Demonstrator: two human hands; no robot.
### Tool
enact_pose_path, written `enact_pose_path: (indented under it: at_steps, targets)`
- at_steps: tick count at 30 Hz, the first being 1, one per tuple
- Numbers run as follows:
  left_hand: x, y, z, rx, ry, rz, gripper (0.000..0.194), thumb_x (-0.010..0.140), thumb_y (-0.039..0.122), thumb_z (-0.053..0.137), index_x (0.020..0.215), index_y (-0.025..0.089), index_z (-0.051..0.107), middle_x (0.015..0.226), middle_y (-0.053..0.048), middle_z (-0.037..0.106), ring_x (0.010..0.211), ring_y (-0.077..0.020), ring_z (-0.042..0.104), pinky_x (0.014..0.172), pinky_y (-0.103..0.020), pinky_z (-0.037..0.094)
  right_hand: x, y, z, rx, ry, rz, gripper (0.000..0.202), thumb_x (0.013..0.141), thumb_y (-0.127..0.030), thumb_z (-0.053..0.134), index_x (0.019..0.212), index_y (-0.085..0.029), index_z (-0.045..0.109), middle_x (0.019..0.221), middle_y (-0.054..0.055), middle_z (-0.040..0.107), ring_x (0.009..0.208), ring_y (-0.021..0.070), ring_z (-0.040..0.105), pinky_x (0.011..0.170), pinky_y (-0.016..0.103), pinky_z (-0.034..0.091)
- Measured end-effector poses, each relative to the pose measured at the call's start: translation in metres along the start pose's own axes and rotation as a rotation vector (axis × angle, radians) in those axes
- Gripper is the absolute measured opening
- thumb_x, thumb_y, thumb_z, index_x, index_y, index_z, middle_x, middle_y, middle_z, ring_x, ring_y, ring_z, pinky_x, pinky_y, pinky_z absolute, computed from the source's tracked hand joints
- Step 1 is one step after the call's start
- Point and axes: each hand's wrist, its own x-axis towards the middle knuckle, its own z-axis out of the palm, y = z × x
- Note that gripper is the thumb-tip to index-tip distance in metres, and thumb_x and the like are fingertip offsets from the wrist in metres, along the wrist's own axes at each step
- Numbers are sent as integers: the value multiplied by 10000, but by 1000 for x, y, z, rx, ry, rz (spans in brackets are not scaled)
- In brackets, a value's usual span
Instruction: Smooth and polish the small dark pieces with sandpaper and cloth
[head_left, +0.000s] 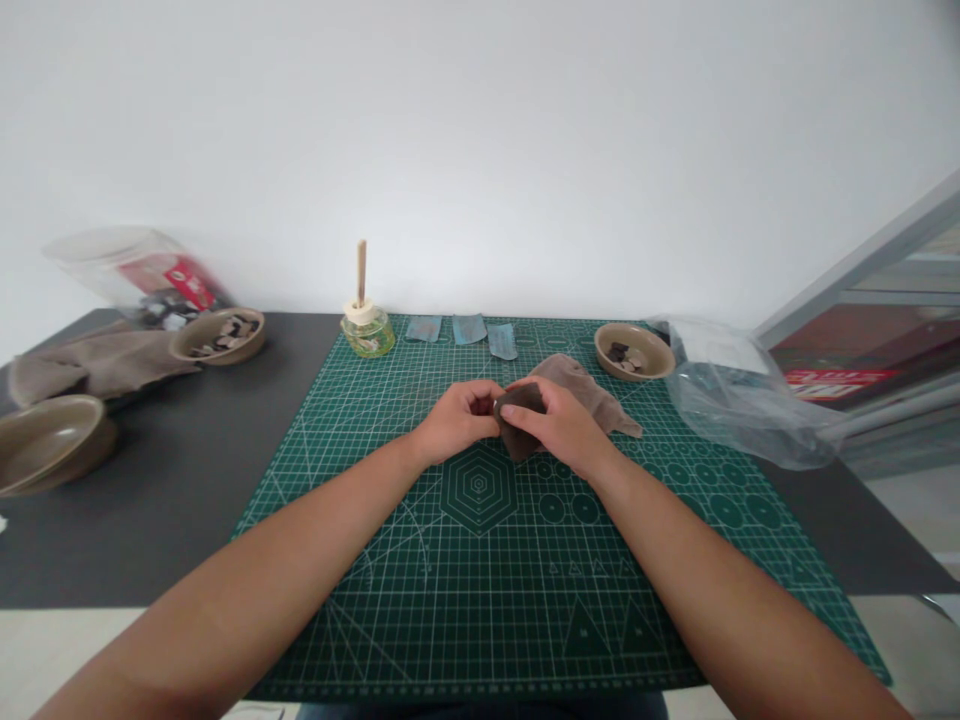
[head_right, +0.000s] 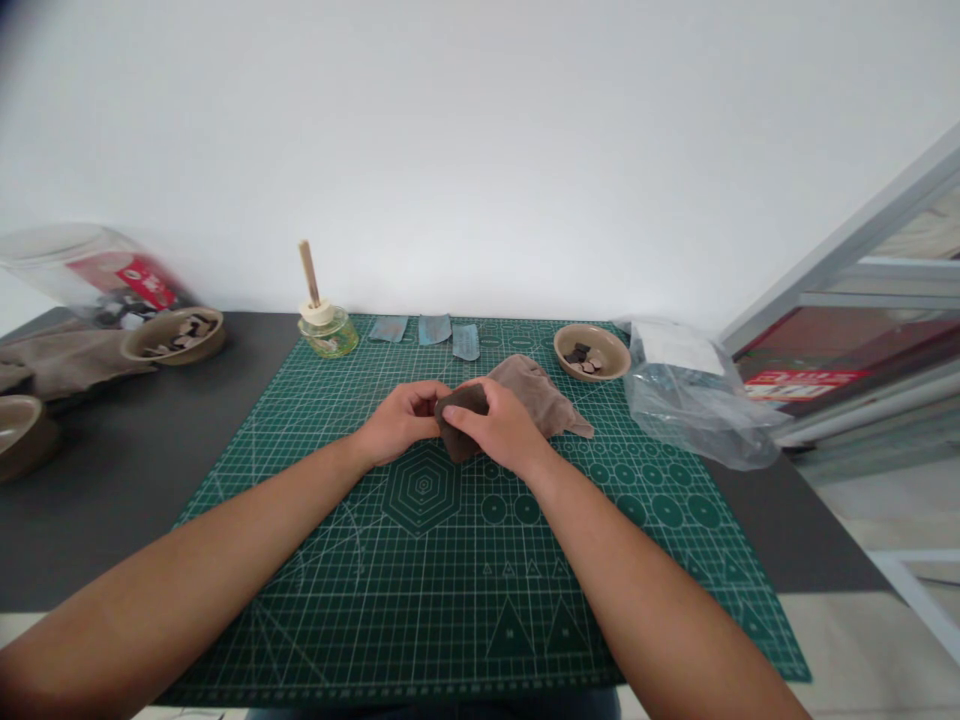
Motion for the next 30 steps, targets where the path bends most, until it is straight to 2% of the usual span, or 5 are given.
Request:
enact_pose_path:
  at_steps: [21, 30]
  targets:
    - [0, 1, 0, 6, -7, -2, 160, 550, 95, 681, 683, 124, 597, 641, 31, 599, 619, -93, 541, 612, -225, 419, 0, -2, 0, -5, -8, 11, 289, 730, -345, 640, 956, -171, 596, 866, 48, 669, 792, 191, 616, 693, 325, 474]
    - [0, 1, 0, 7, -3, -3, 164, 549, 92, 687, 684, 120, 598, 639, 31, 597, 614, -91, 537, 610, -226, 413, 1, 1, -1, -24, -2, -3, 302, 739, -361, 635, 971, -170, 599, 898, 54, 670, 826, 196, 618, 743, 340, 468]
